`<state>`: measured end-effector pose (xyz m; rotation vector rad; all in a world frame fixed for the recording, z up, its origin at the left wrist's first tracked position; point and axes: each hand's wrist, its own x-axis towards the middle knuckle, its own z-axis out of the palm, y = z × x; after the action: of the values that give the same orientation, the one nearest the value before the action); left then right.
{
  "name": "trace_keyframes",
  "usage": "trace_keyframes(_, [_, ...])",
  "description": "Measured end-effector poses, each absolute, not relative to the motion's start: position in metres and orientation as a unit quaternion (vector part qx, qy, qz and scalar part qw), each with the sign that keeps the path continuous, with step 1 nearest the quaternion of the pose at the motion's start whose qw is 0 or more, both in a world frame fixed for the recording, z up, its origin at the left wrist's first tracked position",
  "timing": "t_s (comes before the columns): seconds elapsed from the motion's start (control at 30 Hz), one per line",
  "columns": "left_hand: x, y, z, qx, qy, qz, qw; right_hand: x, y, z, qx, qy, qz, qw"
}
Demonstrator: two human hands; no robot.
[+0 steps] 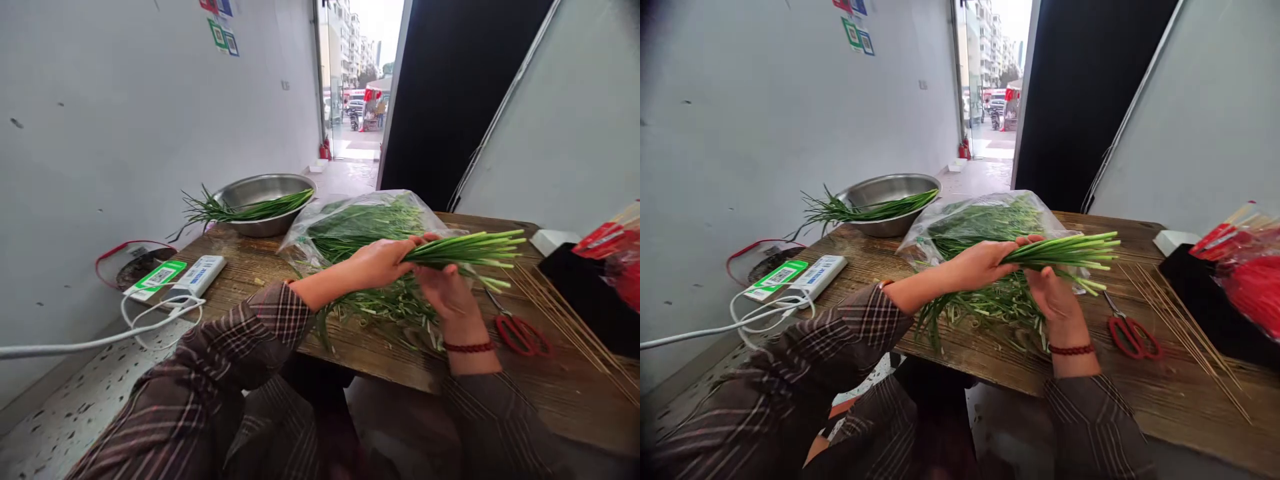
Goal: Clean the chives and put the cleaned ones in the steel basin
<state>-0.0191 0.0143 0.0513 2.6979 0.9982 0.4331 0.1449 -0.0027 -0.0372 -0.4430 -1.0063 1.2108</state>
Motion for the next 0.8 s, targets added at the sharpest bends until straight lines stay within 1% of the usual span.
trace_keyframes(0.13, [-0.050, 0.029, 0.088, 0.906, 0.393, 0.155, 0.020, 0.146, 0.000, -0.041, -0.237, -0.420, 0.578, 0.658])
trace_keyframes(0.2, [-0.072, 0.042, 0.104, 0.887, 0.434, 0.157, -0.016, 0.147, 0.001, -0.043, -0.251, -0.393, 0.582, 0.666])
trace_keyframes(0.3, [-0.112, 0.070, 0.123, 0.829, 0.531, 0.138, -0.107, 0.149, 0.003, -0.044, -0.259, -0.362, 0.581, 0.681])
trace_keyframes(0.43, [-0.169, 0.115, 0.137, 0.759, 0.609, 0.107, -0.205, 0.150, 0.005, -0.044, -0.275, -0.334, 0.583, 0.688])
trace_keyframes(0.5, [-0.195, 0.137, 0.136, 0.735, 0.632, 0.092, -0.231, 0.152, 0.006, -0.045, -0.287, -0.320, 0.578, 0.694])
trace_keyframes(0.6, [-0.228, 0.165, 0.125, 0.716, 0.653, 0.076, -0.236, 0.154, 0.007, -0.046, -0.304, -0.305, 0.567, 0.702])
trace_keyframes(0.8, [-0.271, 0.213, 0.070, 0.688, 0.698, 0.041, -0.194, 0.161, 0.010, -0.049, -0.330, -0.300, 0.552, 0.704])
